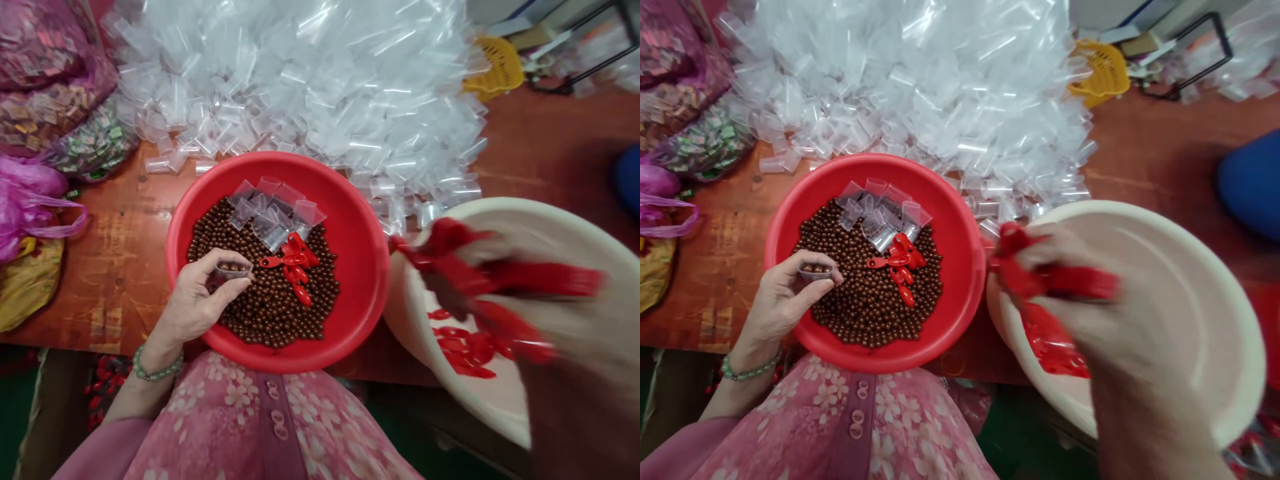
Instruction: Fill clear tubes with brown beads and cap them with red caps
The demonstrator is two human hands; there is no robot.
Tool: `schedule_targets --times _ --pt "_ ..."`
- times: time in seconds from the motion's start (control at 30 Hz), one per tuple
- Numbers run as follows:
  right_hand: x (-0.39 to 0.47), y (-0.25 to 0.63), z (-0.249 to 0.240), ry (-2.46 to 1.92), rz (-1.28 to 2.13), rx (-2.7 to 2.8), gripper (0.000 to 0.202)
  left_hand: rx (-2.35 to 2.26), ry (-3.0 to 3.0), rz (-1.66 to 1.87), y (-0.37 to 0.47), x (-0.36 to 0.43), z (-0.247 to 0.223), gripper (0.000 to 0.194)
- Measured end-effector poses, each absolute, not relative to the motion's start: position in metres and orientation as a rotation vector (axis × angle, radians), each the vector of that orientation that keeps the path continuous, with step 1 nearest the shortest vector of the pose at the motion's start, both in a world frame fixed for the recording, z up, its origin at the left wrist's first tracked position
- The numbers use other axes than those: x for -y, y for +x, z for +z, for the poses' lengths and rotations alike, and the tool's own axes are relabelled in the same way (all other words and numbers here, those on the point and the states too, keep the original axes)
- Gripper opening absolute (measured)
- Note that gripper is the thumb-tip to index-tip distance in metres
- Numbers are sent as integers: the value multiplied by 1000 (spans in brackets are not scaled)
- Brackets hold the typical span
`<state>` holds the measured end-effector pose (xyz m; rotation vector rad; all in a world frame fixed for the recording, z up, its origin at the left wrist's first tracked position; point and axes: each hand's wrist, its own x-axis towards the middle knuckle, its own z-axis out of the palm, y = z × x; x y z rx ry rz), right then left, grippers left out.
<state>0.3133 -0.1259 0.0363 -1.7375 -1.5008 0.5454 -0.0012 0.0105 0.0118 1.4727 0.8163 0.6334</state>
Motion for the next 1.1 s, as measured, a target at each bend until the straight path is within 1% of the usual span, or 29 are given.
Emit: schedule_targets --times 0.07,0.13,0.2,0.27,0.37,0.43,0.5,0.57,0.67,0.8,0.93,0.97,1.03,1.1 --pt "96 284 34 -1661 477 1708 5 -809 1485 624 -1 -10 11 13" --pt "73 263 23 -1716 510 1975 10 -791 1503 607 -1 -10 11 13" --pt "62 252 9 -1889 499 2185 13 -771 1510 602 -1 -10 10 14" --pt "61 251 -1 -2095 434 2361 21 -764 1514 609 -1 -10 10 13" --pt "65 252 1 -2207 181 2521 32 -752 1532 631 -1 -10 10 12" --pt "64 246 10 -2176 -27 2530 32 -741 1548 642 -1 -10 12 12" --pt "56 234 19 -2124 -103 2539 27 -744 1546 639 0 -11 13 13" --pt "42 218 20 -2050 5 2603 20 -760 1523 622 0 -11 13 15" --pt "24 199 8 -1953 204 2716 18 -774 1466 603 0 -10 11 18" --pt "13 193 -17 -1869 308 2735 18 -791 1348 619 0 -10 8 20" --pt "12 203 -20 -1817 334 2674 15 -815 1316 617 2 -11 8 20" --pt "12 206 -16 -1805 357 2591 12 -825 1315 616 2 -11 9 20" --pt "11 212 -7 -1716 506 2224 8 -852 1296 622 4 -12 9 20" --pt "12 214 2 -1537 740 1722 14 -887 1263 632 6 -11 10 19"
